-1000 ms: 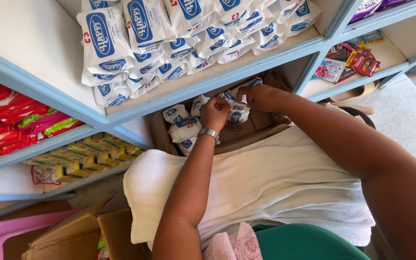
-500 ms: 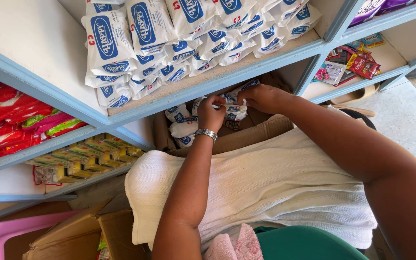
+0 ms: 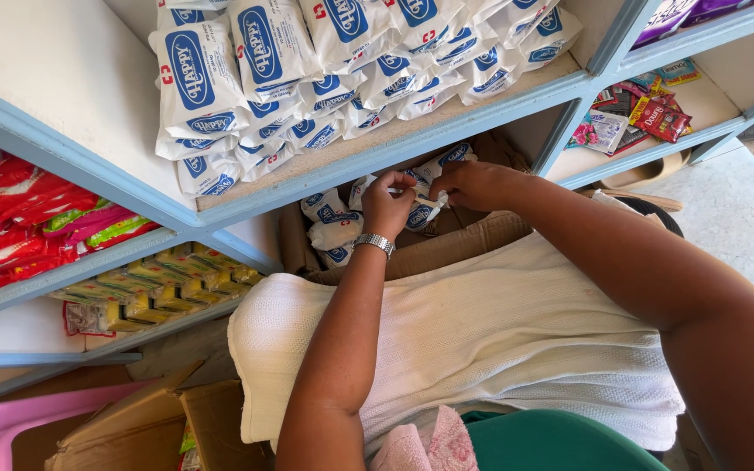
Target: The person takes small white packages from a cardboard box on their lap and places them onto a shelf. They arrange the packages in neat rows, filling the available space on the shelf.
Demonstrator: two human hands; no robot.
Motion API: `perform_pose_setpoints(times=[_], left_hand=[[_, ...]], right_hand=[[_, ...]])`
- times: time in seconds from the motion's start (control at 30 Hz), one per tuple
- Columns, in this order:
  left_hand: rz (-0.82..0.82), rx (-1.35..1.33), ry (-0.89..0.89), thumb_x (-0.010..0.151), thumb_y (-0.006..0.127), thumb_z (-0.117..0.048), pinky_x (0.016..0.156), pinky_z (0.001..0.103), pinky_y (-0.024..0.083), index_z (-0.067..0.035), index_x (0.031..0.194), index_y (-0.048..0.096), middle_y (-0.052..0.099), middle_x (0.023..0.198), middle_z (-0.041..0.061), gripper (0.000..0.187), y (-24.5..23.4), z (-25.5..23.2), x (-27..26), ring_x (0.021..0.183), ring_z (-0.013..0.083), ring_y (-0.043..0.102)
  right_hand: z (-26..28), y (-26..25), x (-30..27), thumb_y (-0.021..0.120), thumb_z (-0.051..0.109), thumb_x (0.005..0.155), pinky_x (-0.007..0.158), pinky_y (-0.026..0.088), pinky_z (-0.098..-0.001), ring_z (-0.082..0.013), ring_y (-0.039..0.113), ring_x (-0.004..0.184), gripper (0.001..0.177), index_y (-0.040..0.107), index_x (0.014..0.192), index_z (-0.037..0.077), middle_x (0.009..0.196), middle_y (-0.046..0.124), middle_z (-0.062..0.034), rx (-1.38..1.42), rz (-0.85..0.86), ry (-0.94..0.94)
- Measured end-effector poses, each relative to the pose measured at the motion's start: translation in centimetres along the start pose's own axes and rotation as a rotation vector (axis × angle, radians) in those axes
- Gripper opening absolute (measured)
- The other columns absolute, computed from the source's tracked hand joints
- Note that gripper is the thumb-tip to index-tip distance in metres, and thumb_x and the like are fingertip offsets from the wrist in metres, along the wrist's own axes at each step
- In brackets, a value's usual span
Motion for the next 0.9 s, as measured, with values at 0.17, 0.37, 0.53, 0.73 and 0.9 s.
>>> perform_pose_setpoints(times=[0.17,0.37,0.53,0.73,0.9], left_hand=[[-0.014,-0.069,-0.075,0.083,0.075,-0.006,0.071,0.03,0.061,-0.009,0.092,0.077,0.077,0.088,0.003,0.01,-0.3,-0.3,0.2,0.079,0.0134,0.074],[0.016,-0.366,-0.256,0.087,0.071,-0.005,0.067,0.026,0.064,-0.004,0.096,0.075,0.075,0.091,0.005,0.01,0.2,0.9,0.7,0.074,0.0125,0.074],[0.051,-0.419,-0.31,0.09,0.071,-0.004,0.068,0.025,0.063,-0.003,0.1,0.074,0.075,0.094,0.005,0.011,0.5,1.4,0.8,0.075,0.0126,0.074],[0.088,-0.453,-0.334,0.091,0.07,-0.005,0.069,0.025,0.064,-0.004,0.103,0.073,0.075,0.095,0.005,0.013,0.8,1.9,0.8,0.078,0.0116,0.074],[0.084,-0.427,-0.325,0.092,0.068,-0.005,0.067,0.025,0.062,-0.005,0.104,0.074,0.075,0.094,0.005,0.013,1.0,2.5,1.0,0.076,0.0124,0.073]], right_hand=[[2.2,-1.6,-1.0,0.074,0.018,0.087,0.092,0.055,-0.0429,-0.0286,0.071,0.103,0.042,0.068,0.126,0.031,0.122,0.066,-0.0089,0.08,0.017,0.021],[0.8,-1.0,-0.2,0.08,0.014,0.082,0.092,0.056,-0.0435,-0.0314,0.07,0.107,0.036,0.069,0.116,0.018,0.123,0.068,-0.009,0.057,-0.159,-0.094],[1.3,-1.9,-0.6,0.08,0.014,0.081,0.093,0.054,-0.0456,-0.0352,0.068,0.108,0.036,0.067,0.115,0.016,0.123,0.068,-0.0092,0.029,-0.245,-0.115],[1.4,-1.7,-0.7,0.078,0.018,0.088,0.093,0.055,-0.0445,-0.033,0.07,0.106,0.028,0.069,0.115,0.018,0.122,0.068,-0.0097,-0.016,-0.132,0.001],[2.0,-1.8,-0.8,0.078,0.013,0.079,0.093,0.053,-0.0448,-0.0346,0.067,0.109,0.035,0.074,0.113,0.018,0.123,0.067,-0.0098,0.051,-0.206,-0.232]])
Point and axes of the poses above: each hand's wrist, its own x-axis towards the middle knuckle, its own y-axis out of the palm, z = x × y, the point moved 3 cm from there along x, towards the middle knuckle
